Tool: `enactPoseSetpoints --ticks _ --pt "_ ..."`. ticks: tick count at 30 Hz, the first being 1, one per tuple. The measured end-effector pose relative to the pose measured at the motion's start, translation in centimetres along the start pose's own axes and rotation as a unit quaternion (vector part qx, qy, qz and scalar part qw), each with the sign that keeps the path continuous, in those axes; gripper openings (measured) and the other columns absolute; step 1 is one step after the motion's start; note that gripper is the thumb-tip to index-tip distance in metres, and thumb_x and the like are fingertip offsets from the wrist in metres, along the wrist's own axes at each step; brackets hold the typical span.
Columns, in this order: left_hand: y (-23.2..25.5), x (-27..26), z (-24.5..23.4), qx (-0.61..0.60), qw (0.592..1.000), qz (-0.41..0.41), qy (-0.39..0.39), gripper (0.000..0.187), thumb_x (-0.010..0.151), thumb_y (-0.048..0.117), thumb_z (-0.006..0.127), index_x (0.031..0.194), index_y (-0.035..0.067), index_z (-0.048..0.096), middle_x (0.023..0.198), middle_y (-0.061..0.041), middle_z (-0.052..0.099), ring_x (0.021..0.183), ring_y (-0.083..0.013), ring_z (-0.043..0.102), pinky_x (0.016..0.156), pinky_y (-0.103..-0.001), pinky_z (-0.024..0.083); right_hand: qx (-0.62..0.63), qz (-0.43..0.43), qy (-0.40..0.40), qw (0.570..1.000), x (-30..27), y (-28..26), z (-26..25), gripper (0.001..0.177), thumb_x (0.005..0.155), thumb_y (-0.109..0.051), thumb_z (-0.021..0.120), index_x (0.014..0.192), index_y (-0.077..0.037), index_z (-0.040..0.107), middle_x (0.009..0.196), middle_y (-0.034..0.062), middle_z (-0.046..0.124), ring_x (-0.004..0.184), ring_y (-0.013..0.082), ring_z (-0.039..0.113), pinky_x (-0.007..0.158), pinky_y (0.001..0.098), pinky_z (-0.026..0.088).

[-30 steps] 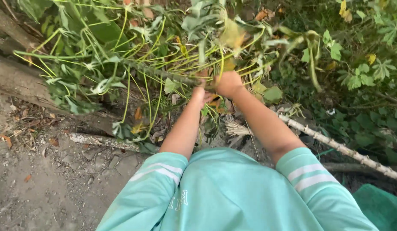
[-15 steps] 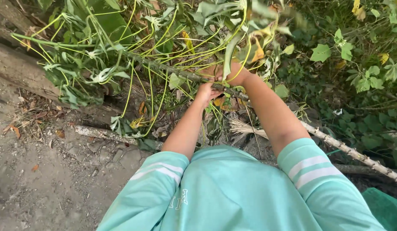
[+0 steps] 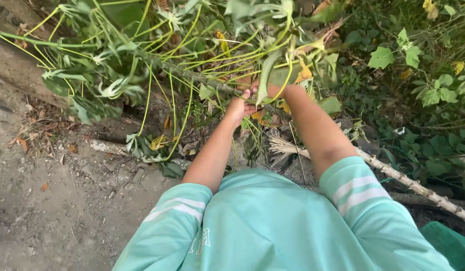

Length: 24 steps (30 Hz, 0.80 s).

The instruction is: Picking and gathering leaves from plants outdoors.

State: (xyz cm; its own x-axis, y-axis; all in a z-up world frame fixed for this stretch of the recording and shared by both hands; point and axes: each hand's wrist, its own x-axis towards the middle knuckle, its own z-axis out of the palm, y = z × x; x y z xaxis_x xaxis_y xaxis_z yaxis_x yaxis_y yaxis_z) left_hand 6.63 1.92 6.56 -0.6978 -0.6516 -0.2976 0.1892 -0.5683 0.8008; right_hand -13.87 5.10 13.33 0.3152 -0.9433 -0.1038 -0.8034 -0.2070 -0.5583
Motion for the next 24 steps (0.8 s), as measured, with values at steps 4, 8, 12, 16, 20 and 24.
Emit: enactPoseSetpoints --ticks 4,8,12,16,20,24 --pt "-0.6 0.1 -0.5 0.017 0.999 -0.01 0.028 0.053 0.097 0.044 0.056 0.135 0.006 0.057 0.119 -0.014 0.071 0.094 -0.0295 0.073 0.087 -0.045 0.06 0.017 0.064 -0.098 0.993 -2.8 -7.4 -2.6 0.055 0.093 -0.051 0.058 0.131 -0.013 0.064 0.129 0.0138 0.067 0.119 0.0277 0.063 0.106 0.0404 0.047" --pt "-0.7 -0.4 -0.8 0.017 0.999 0.001 0.034 0.053 0.099 0.043 0.059 0.133 0.002 0.061 0.113 -0.016 0.073 0.092 -0.028 0.072 0.087 -0.044 0.06 0.03 0.125 -0.193 0.973 -4.3 -5.5 -3.3 0.073 0.093 -0.066 0.05 0.141 -0.012 0.057 0.141 0.0148 0.061 0.128 0.0298 0.058 0.112 0.0426 0.043" --pt "0.1 -1.6 -0.3 0.022 1.0 0.003 0.005 0.045 0.1 0.04 0.061 0.122 0.002 0.067 0.108 -0.014 0.075 0.093 -0.0251 0.074 0.086 -0.043 0.061 0.009 0.169 -0.235 0.957 -4.3 -4.4 -2.8 0.08 0.091 -0.075 0.048 0.145 -0.017 0.057 0.145 0.0141 0.062 0.132 0.0315 0.058 0.114 0.0443 0.042" --pt "0.2 -1.5 0.3 0.045 0.999 0.018 -0.007 0.038 0.099 0.036 0.06 0.121 0.006 0.067 0.11 -0.009 0.075 0.095 -0.0219 0.073 0.086 -0.038 0.061 -0.135 0.254 -0.183 0.94 -6.5 -10.8 -4.1 0.079 0.084 -0.08 0.054 0.145 -0.03 0.06 0.148 0.0059 0.062 0.135 0.0291 0.056 0.116 0.0433 0.039" --pt "-2.0 0.7 -0.8 0.063 0.998 -0.015 0.004 0.038 0.101 0.038 0.06 0.119 0.005 0.069 0.109 -0.011 0.077 0.093 -0.0206 0.075 0.082 -0.035 0.062 -0.188 0.272 -0.131 0.935 -6.7 -9.0 -2.7 0.08 0.081 -0.081 0.061 0.144 -0.031 0.061 0.142 0.0087 0.063 0.132 0.0309 0.056 0.115 0.0437 0.038" --pt "-3.1 1.7 -1.2 0.033 0.999 0.005 0.008 0.026 0.099 0.022 0.066 0.116 0.003 0.068 0.105 -0.013 0.072 0.086 -0.0214 0.073 0.079 -0.039 0.062 -0.151 0.196 -0.079 0.966 -6.7 -9.5 -2.9 0.074 0.072 -0.073 0.067 0.132 -0.029 0.064 0.128 0.0046 0.069 0.118 0.0255 0.063 0.109 0.0393 0.044"
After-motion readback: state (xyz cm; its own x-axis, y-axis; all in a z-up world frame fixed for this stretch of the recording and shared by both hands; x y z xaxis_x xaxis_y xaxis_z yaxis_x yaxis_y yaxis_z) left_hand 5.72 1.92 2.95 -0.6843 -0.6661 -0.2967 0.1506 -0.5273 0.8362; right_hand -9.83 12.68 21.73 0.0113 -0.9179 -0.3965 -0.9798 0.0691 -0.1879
